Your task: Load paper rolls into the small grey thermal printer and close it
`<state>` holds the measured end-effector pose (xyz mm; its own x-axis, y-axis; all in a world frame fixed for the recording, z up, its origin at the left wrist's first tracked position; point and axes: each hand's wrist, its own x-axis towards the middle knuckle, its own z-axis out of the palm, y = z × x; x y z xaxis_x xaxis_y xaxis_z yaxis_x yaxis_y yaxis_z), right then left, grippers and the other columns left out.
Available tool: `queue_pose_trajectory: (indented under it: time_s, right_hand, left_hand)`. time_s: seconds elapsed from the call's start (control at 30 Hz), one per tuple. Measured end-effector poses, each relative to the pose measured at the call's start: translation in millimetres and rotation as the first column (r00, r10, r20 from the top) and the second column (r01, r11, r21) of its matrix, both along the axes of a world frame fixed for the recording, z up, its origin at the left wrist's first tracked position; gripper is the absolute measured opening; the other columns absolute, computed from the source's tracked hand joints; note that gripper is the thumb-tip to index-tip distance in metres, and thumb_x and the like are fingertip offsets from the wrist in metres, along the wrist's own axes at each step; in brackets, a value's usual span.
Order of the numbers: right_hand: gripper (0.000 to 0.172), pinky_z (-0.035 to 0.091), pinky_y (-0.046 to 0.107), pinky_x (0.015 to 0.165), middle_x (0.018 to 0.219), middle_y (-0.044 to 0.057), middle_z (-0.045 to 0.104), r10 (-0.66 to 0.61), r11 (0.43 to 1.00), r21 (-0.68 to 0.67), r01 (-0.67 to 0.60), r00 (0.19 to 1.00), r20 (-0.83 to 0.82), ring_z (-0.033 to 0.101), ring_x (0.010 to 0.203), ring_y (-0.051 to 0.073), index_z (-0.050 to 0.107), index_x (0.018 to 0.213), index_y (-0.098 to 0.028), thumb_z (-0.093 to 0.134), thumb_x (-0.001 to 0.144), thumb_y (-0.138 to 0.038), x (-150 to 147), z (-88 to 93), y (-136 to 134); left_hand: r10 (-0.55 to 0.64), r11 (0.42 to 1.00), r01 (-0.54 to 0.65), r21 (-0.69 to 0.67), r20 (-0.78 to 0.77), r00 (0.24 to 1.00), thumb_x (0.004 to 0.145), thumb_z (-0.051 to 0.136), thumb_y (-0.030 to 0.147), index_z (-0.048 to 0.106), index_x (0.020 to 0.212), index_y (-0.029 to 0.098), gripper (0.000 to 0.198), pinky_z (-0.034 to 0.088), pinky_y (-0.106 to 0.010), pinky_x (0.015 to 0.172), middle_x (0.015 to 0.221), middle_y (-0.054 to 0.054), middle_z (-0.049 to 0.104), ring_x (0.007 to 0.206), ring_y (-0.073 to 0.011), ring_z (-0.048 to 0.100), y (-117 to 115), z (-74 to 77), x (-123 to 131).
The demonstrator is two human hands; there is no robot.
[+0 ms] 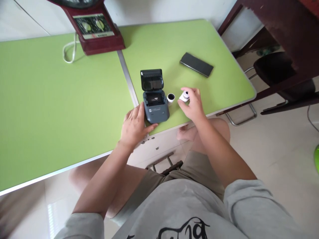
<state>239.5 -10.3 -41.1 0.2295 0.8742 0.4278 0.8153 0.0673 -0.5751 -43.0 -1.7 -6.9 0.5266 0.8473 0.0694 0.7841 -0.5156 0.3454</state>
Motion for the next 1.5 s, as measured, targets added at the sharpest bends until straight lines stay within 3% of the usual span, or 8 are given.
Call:
queue_pose_trajectory:
  time_s: [0.2,0.47,0.57,0.73,0.93,1.13,1.37,1.5]
  right_hand:
    - [0.060,0.057,0.052,0.104,0.125,0.013,0.069,0.018,1.000,-0.016,-0.020,0.991,-0.135,0.068,0.112,0.029,0.055,0.140,-0.021,0.060,0.081,-0.029,3,-3.3,-2]
    - [0.041,0.058,0.052,0.101,0.116,0.013,0.067,-0.042,0.999,0.007,0.042,0.999,-0.024,0.068,0.106,0.029,0.066,0.124,-0.023,0.064,0.085,-0.036,-1,-4.7,2]
    - [0.055,0.061,0.053,0.095,0.125,0.015,0.067,-0.026,0.998,0.046,0.032,0.991,-0.131,0.070,0.107,0.030,0.055,0.136,-0.022,0.065,0.085,-0.041,3,-3.1,2]
    - [0.055,0.060,0.052,0.103,0.138,0.012,0.065,0.100,0.992,0.089,-0.090,0.988,-0.117,0.070,0.121,0.030,0.047,0.144,-0.028,0.062,0.094,-0.044,-20,40.1,2]
    - [0.031,0.052,0.056,0.106,0.116,0.003,0.076,0.343,0.935,-0.185,-0.304,0.906,0.247,0.073,0.104,0.030,0.065,0.119,-0.026,0.067,0.088,-0.023,-68,84.2,32]
    - [0.011,0.048,0.051,0.094,0.085,0.002,0.077,0.413,0.898,-0.324,-0.297,0.822,0.393,0.069,0.076,0.025,0.073,0.098,-0.025,0.068,0.089,-0.020,-75,81.4,49]
    - [0.019,0.045,0.048,0.093,0.107,0.003,0.079,0.417,0.909,-0.150,-0.390,0.860,0.294,0.068,0.107,0.028,0.079,0.085,-0.025,0.063,0.096,-0.026,-73,76.0,27]
    - [0.023,0.045,0.048,0.096,0.103,0.002,0.080,0.453,0.892,-0.143,-0.430,0.847,0.278,0.067,0.108,0.027,0.081,0.089,-0.028,0.061,0.098,-0.031,-69,72.3,5]
  left_hand:
    - [0.016,1.000,-0.016,-0.016,0.009,1.000,0.091,0.073,0.053,0.036,0.161,0.005,0.092,0.042,-0.052,0.123,0.154,-0.026,0.056,0.144,-0.0382,0.055,0,-0.3,1]
    - [0.020,0.999,-0.021,-0.033,-0.029,0.999,0.089,0.077,0.051,0.036,0.160,-0.003,0.098,0.040,-0.049,0.125,0.153,-0.028,0.056,0.144,-0.0378,0.055,1,1.6,3]
    - [0.025,0.999,-0.025,-0.022,-0.029,0.999,0.090,0.076,0.052,0.036,0.160,-0.001,0.097,0.040,-0.050,0.124,0.153,-0.027,0.056,0.143,-0.0377,0.055,0,1.9,3]
    - [0.008,1.000,-0.008,-0.004,-0.007,1.000,0.091,0.074,0.054,0.036,0.160,0.001,0.096,0.041,-0.050,0.124,0.153,-0.027,0.057,0.143,-0.0372,0.055,-1,-1.3,1]
    - [-0.002,1.000,0.001,0.019,0.025,1.000,0.091,0.072,0.055,0.034,0.161,0.005,0.094,0.041,-0.051,0.123,0.154,-0.025,0.056,0.143,-0.0370,0.055,0,-5.7,-2]
    - [-0.023,1.000,0.023,0.005,-0.008,1.000,0.091,0.074,0.054,0.036,0.159,-0.002,0.096,0.042,-0.050,0.122,0.151,-0.029,0.057,0.142,-0.0381,0.056,0,-1.6,-2]
    - [-0.012,1.000,0.012,0.012,0.022,1.000,0.089,0.075,0.057,0.034,0.162,0.004,0.100,0.042,-0.046,0.122,0.149,-0.024,0.060,0.139,-0.0353,0.059,-1,-1.8,0]
    - [-0.022,0.999,0.020,0.049,0.037,0.999,0.090,0.077,0.050,0.038,0.164,0.026,0.087,0.043,-0.046,0.121,0.155,-0.016,0.056,0.141,-0.0324,0.057,-2,-0.6,-2]
